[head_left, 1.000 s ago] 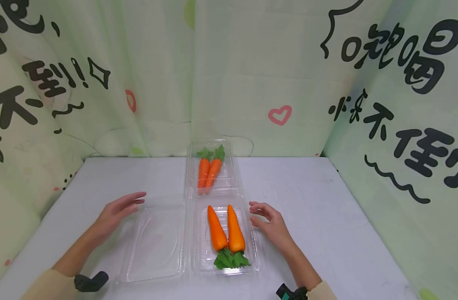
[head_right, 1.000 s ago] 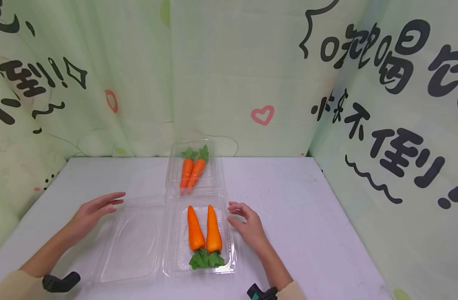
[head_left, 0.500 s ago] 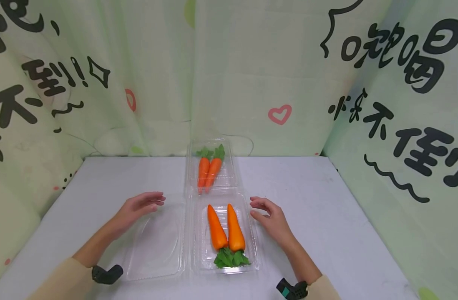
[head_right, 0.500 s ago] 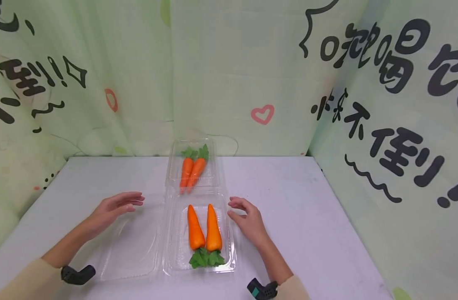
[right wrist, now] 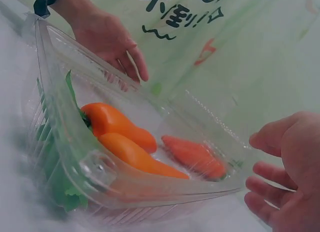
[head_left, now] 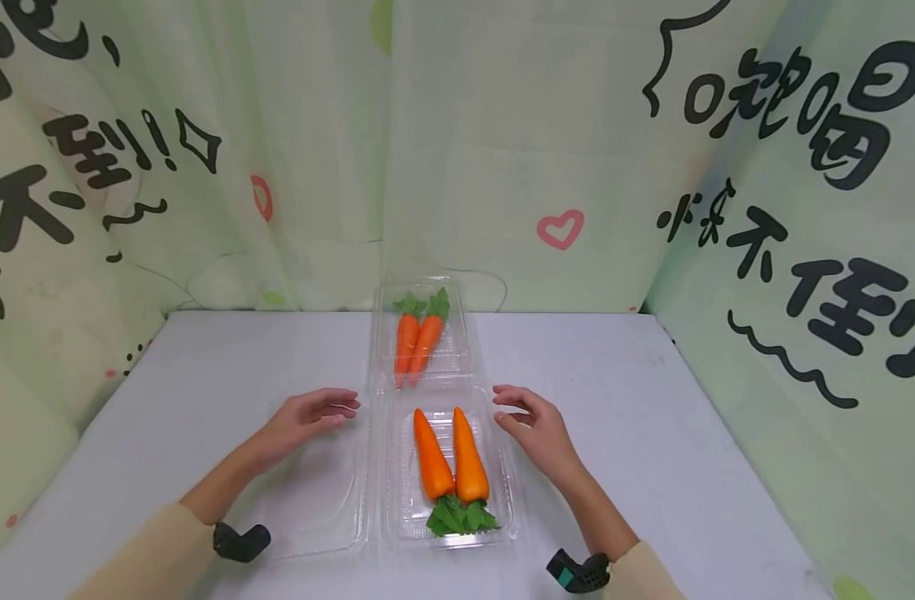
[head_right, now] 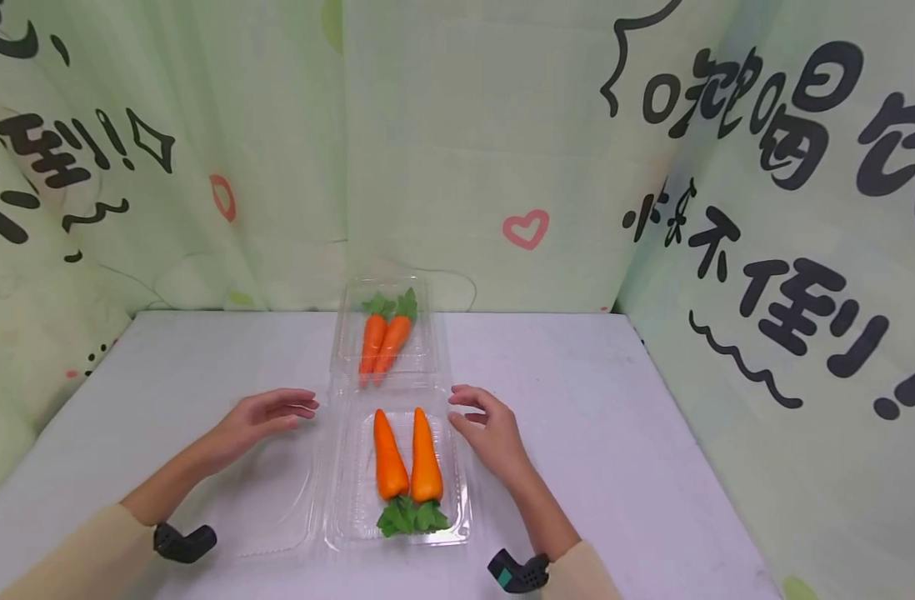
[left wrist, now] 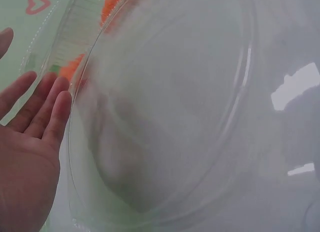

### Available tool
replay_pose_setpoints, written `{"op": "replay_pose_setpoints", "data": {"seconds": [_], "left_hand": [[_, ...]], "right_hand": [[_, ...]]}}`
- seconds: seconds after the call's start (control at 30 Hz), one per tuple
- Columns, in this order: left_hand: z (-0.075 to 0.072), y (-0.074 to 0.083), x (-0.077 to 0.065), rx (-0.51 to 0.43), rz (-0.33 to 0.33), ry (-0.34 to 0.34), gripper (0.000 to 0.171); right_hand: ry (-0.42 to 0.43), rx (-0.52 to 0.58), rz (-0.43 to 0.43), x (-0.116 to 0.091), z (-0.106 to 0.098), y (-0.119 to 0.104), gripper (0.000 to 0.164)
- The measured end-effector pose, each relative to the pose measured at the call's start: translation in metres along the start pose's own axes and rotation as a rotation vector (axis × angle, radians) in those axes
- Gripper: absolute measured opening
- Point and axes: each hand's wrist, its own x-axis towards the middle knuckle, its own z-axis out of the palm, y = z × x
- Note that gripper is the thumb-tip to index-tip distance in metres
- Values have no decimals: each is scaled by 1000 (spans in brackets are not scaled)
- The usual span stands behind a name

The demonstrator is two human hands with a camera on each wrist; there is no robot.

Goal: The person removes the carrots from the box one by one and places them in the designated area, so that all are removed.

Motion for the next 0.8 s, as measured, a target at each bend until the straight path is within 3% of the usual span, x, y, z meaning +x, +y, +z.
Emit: {"op": "replay_pose_setpoints", "data": {"seconds": [0.5,0.8], "left_hand": [[12,-2,9,-43,-3,-23,53],[16,-3,17,2,-95,33,65]], "right_hand": [[-96,69,-20,7,15,-11,22],[-135,66,-20,13,24,-14,23]]}}
